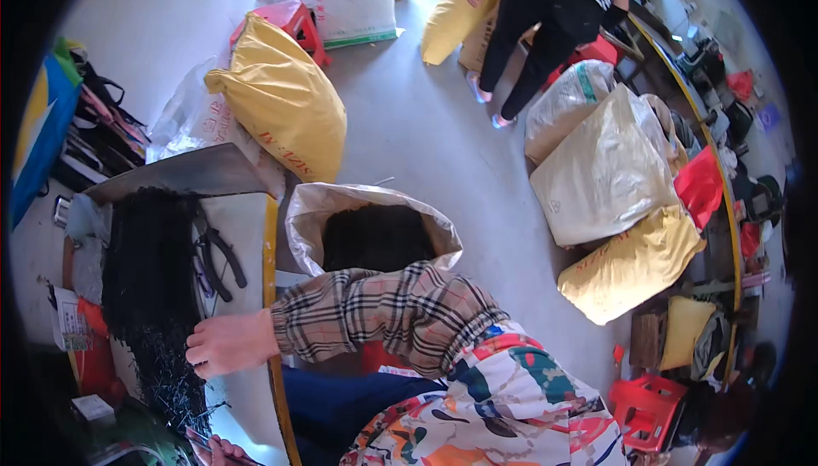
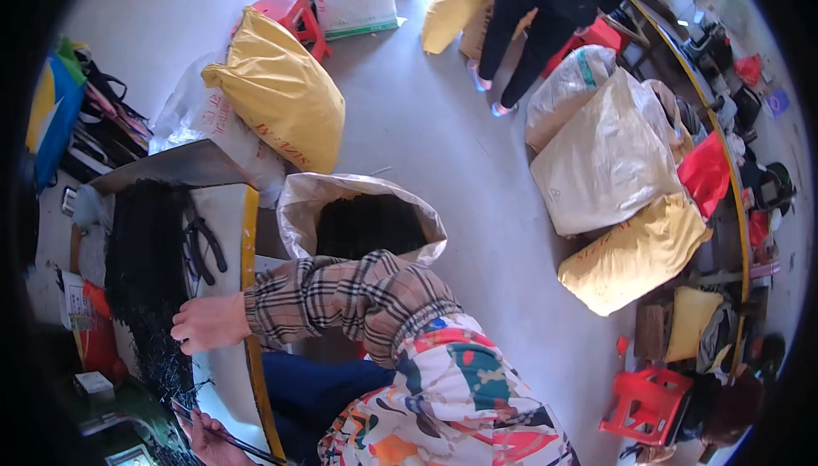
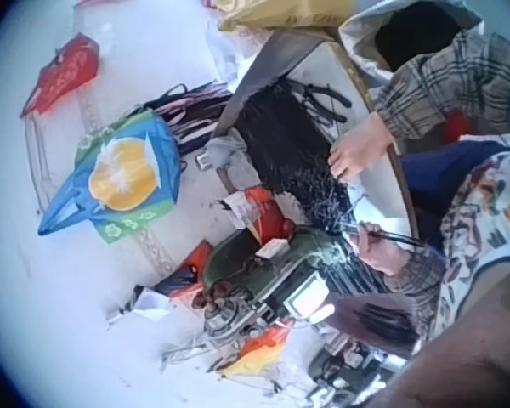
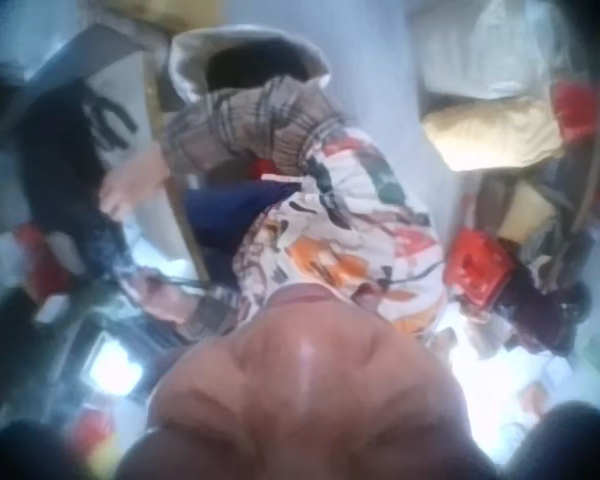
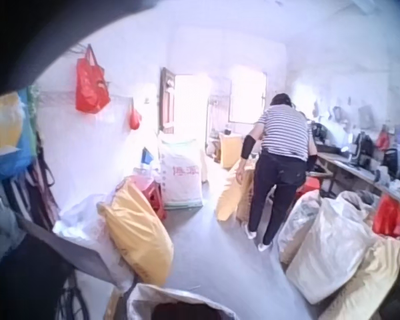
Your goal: The person feeds black rods into a tabletop machine by hand to process them, then gathers and places a batch of rods into an open bag.
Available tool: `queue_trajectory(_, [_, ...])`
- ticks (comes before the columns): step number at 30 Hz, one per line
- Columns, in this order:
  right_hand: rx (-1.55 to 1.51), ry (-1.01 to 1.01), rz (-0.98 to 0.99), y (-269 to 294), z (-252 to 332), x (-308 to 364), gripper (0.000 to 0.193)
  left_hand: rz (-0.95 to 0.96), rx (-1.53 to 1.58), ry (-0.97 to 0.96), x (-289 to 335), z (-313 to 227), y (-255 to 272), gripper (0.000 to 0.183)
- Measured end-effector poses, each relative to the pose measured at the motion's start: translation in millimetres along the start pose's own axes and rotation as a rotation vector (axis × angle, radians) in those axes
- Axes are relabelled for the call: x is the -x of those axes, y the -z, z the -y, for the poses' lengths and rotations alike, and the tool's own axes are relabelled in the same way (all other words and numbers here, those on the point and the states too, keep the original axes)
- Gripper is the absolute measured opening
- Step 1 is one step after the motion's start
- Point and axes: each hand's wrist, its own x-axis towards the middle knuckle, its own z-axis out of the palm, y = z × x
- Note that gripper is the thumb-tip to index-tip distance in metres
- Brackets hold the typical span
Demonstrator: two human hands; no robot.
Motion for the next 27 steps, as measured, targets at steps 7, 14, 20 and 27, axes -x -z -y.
queue_trajectory(7, [0.034, 0.033, 0.052, 11.4, -3.2, 3.6, 0.008, 0.083, -1.046, -0.531, 10.4, -4.5, 12.6, 0.013])
queue_trajectory(14, [0.133, 0.044, 0.037, 17.5, -3.3, 1.8, 0.007, 0.132, -0.511, -0.265, 18.0, -1.4, 44.4, 0.034])
queue_trajectory(20, [0.24, -0.028, -0.011, 21.5, -4.7, -1.2, 0.008, 0.154, -0.434, -0.365, 14.6, 5.7, 82.4, 0.027])
queue_trajectory(27, [0.284, -0.075, -0.032, 30.0, 19.8, -32.2, 0.012, 0.194, -0.07, -0.036, 13.5, -18.9, 102.1, 0.048])
